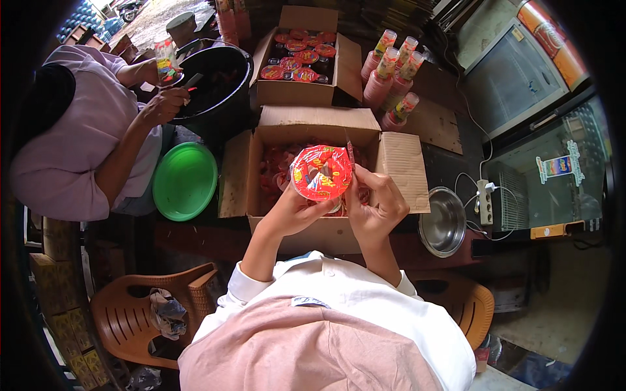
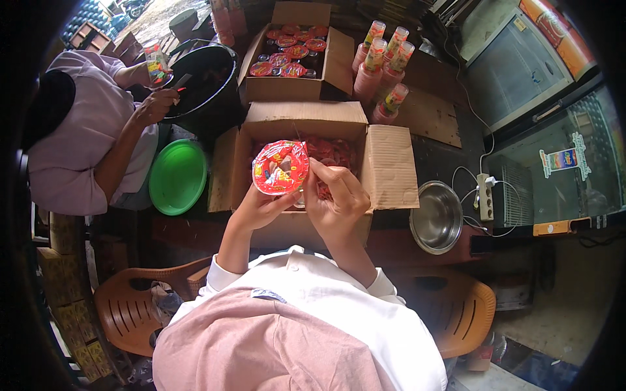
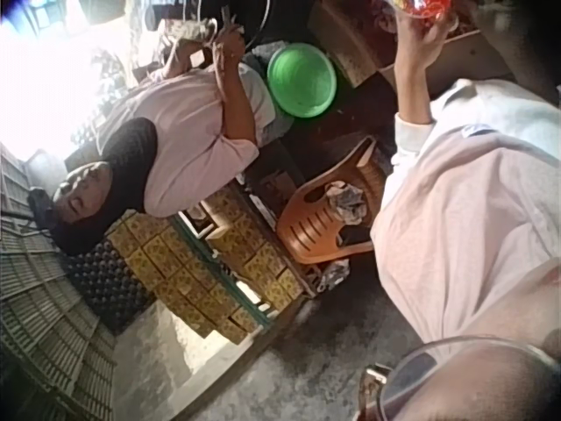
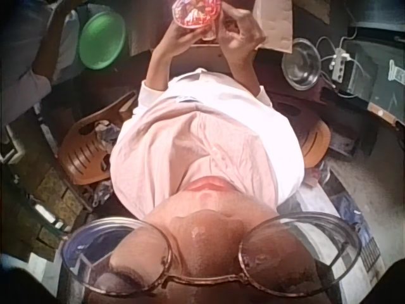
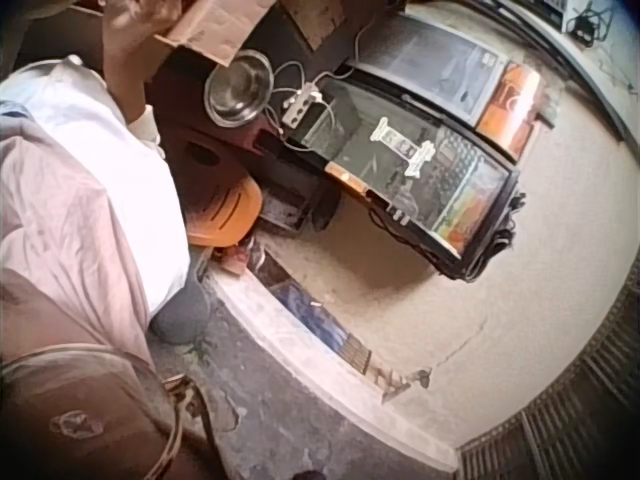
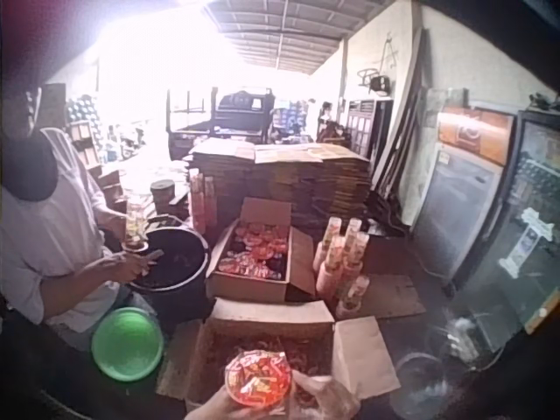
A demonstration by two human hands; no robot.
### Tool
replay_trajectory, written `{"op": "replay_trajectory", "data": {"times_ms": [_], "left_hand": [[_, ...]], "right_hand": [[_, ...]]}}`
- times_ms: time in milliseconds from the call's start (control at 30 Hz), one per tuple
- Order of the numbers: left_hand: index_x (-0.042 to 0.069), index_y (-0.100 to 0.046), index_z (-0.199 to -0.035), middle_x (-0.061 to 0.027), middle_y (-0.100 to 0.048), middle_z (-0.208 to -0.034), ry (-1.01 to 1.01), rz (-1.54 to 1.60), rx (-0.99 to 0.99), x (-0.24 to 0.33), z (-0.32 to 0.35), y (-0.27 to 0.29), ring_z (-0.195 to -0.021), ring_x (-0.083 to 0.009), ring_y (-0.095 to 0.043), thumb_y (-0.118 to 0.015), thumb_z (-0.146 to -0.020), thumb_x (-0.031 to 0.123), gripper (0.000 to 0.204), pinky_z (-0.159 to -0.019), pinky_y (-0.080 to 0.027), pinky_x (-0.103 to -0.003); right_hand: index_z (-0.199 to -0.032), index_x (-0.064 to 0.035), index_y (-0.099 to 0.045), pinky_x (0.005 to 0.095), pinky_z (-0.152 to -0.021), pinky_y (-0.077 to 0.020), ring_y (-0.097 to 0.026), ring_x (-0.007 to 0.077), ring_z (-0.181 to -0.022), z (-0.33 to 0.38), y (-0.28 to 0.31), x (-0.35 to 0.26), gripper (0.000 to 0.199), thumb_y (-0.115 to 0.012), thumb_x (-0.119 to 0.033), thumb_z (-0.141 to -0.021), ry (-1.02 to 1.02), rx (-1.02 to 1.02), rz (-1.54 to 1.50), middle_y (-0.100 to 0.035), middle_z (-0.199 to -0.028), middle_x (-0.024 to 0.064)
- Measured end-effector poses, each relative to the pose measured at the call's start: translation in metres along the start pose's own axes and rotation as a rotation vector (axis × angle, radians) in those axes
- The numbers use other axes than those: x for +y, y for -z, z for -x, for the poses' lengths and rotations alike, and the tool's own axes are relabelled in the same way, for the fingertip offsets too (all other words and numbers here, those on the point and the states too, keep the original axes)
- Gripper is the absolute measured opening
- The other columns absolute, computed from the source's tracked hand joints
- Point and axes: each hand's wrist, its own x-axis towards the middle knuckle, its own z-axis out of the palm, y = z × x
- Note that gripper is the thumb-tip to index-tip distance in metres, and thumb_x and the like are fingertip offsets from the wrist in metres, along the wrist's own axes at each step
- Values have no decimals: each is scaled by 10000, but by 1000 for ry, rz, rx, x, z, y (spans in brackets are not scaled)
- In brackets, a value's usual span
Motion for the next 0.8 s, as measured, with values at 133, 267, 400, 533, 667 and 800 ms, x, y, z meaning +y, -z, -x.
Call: {"op": "replay_trajectory", "data": {"times_ms": [133,267,400,533,667,800], "left_hand": [[26,-547,-1066,-93,-494,-1157,86,136,16,3,0,-1,-1069,-216,-468,-660,-752,113,346,-919,-359,-335],[14,-505,-1077,-22,-546,-1008,67,51,20,-1,2,1,-892,-86,-521,-628,-789,77,319,-742,-456,-239],[15,-508,-1066,-16,-550,-981,53,53,15,-1,-1,0,-870,-80,-526,-622,-792,73,302,-716,-463,-232],[18,-507,-1078,-25,-550,-1000,-22,-30,-29,-2,0,1,-900,-98,-518,-634,-781,80,328,-768,-444,-253],[39,-555,-1046,-93,-525,-1114,67,41,-34,1,1,3,-1048,-231,-484,-673,-716,113,358,-926,-351,-344],[32,-549,-1051,-98,-528,-1111,85,42,-26,5,-1,5,-1046,-232,-487,-674,-707,121,376,-924,-354,-347]], "right_hand": [[-868,-64,-639,241,-509,-466,-585,150,-576,-2,0,-2,261,-661,56,-637,48,20,56,-584,-652,60],[-869,-62,-640,238,-516,-466,-590,150,-579,2,1,-2,258,-676,46,-637,18,-1,12,-589,-656,63],[-865,-60,-641,236,-519,-467,-593,148,-584,4,2,1,250,-681,40,-639,25,20,5,-596,-665,68],[-866,-51,-639,234,-525,-469,-601,152,-593,0,4,-2,237,-669,45,-651,-29,-9,-4,-605,-679,75],[-866,-45,-640,235,-531,-474,-608,159,-603,0,7,2,228,-660,48,-659,-45,-33,-36,-609,-688,81],[-861,-46,-642,238,-535,-477,-612,162,-613,-1,8,3,222,-658,49,-661,-50,-57,-35,-611,-693,83]]}}
